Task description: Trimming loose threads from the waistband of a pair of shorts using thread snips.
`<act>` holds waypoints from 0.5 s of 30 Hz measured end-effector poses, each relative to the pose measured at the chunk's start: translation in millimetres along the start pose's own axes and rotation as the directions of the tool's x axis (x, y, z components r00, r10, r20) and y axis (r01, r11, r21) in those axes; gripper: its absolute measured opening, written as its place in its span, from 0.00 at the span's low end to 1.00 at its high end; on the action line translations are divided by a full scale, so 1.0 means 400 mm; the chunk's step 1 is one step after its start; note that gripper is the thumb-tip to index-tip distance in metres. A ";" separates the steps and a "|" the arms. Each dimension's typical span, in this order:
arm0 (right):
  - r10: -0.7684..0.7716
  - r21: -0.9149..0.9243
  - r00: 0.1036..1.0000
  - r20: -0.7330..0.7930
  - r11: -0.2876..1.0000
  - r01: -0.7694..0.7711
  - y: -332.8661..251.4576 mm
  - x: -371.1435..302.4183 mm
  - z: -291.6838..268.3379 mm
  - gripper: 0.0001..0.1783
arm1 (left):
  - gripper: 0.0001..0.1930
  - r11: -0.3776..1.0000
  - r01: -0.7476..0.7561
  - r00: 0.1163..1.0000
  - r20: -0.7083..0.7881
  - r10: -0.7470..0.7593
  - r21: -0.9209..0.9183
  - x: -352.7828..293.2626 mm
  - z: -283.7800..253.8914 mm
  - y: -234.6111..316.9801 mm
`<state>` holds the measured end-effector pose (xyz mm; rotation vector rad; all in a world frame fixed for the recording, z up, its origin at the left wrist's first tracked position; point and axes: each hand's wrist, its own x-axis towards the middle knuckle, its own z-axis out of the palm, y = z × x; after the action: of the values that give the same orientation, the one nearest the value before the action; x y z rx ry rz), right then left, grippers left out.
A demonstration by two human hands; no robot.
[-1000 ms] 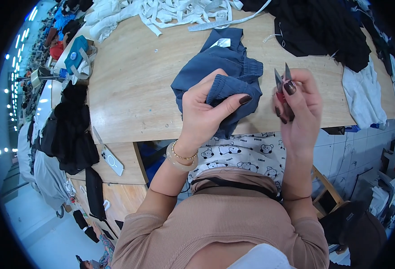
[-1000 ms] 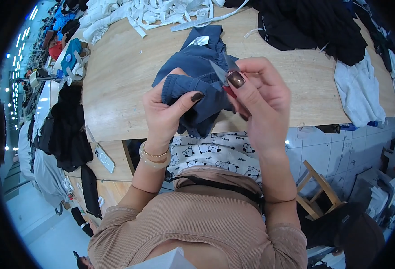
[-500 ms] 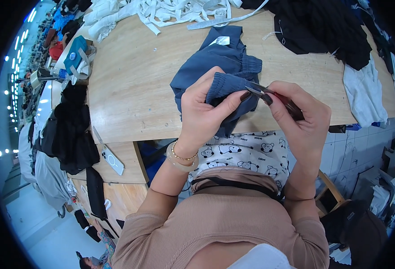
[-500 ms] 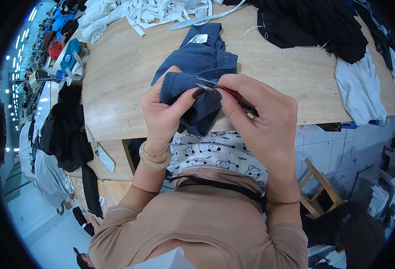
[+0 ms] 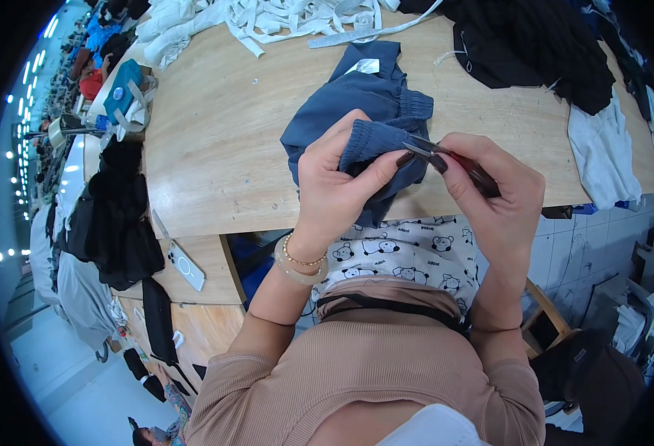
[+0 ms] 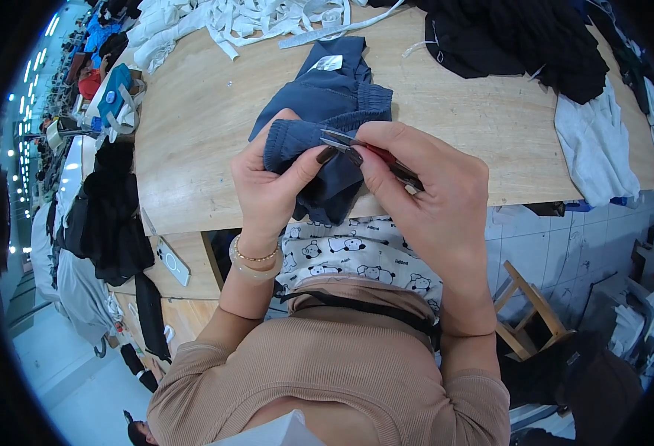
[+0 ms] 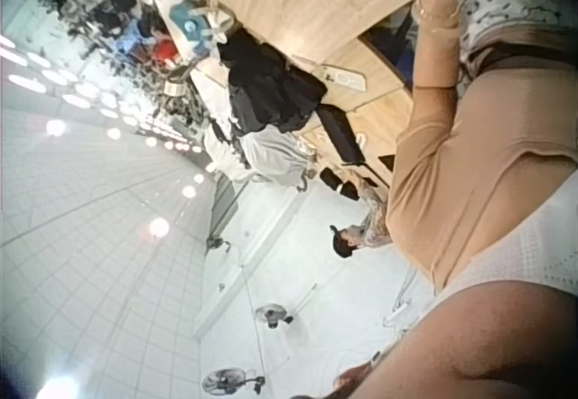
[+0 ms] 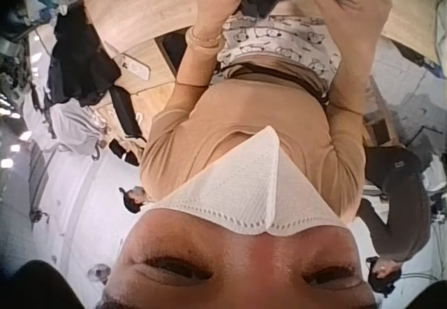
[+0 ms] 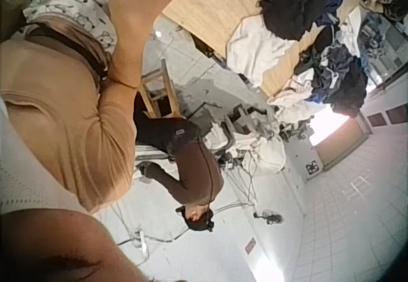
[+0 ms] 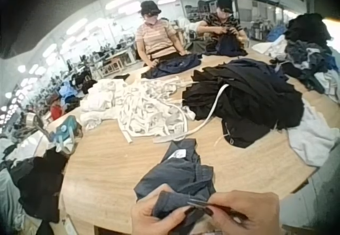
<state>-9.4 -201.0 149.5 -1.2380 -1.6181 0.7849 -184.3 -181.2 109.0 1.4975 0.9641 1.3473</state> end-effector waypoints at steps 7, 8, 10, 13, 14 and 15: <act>-0.040 0.151 0.998 0.038 0.988 0.034 0.043 0.002 0.012 0.07 | 0.05 0.994 0.048 0.999 0.010 -0.047 -0.097 -0.002 -0.007 0.006; -0.030 0.229 0.999 0.045 0.973 0.019 0.052 0.002 0.015 0.07 | 0.05 0.992 0.059 0.998 0.008 -0.059 -0.114 -0.001 -0.006 0.008; -0.020 0.303 0.998 0.052 0.953 0.003 0.061 0.003 0.023 0.07 | 0.05 0.990 0.059 0.998 0.012 -0.058 -0.129 0.001 -0.004 0.013; 0.037 0.541 0.998 0.058 0.839 -0.062 0.064 0.005 0.036 0.07 | 0.05 0.987 0.056 0.998 0.027 -0.053 -0.147 0.002 -0.004 0.011; 0.038 0.619 0.997 0.065 0.782 -0.070 0.068 0.004 0.039 0.09 | 0.05 0.987 0.055 0.998 0.039 -0.049 -0.149 0.000 -0.004 0.008; 0.040 0.691 0.997 0.071 0.719 -0.078 0.072 0.003 0.040 0.11 | 0.05 0.988 0.055 0.998 0.038 -0.050 -0.147 -0.001 -0.004 0.007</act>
<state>-13.6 -190.6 118.6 -0.7146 -1.1322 1.3255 -185.8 -182.4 111.6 1.3691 0.8571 1.3223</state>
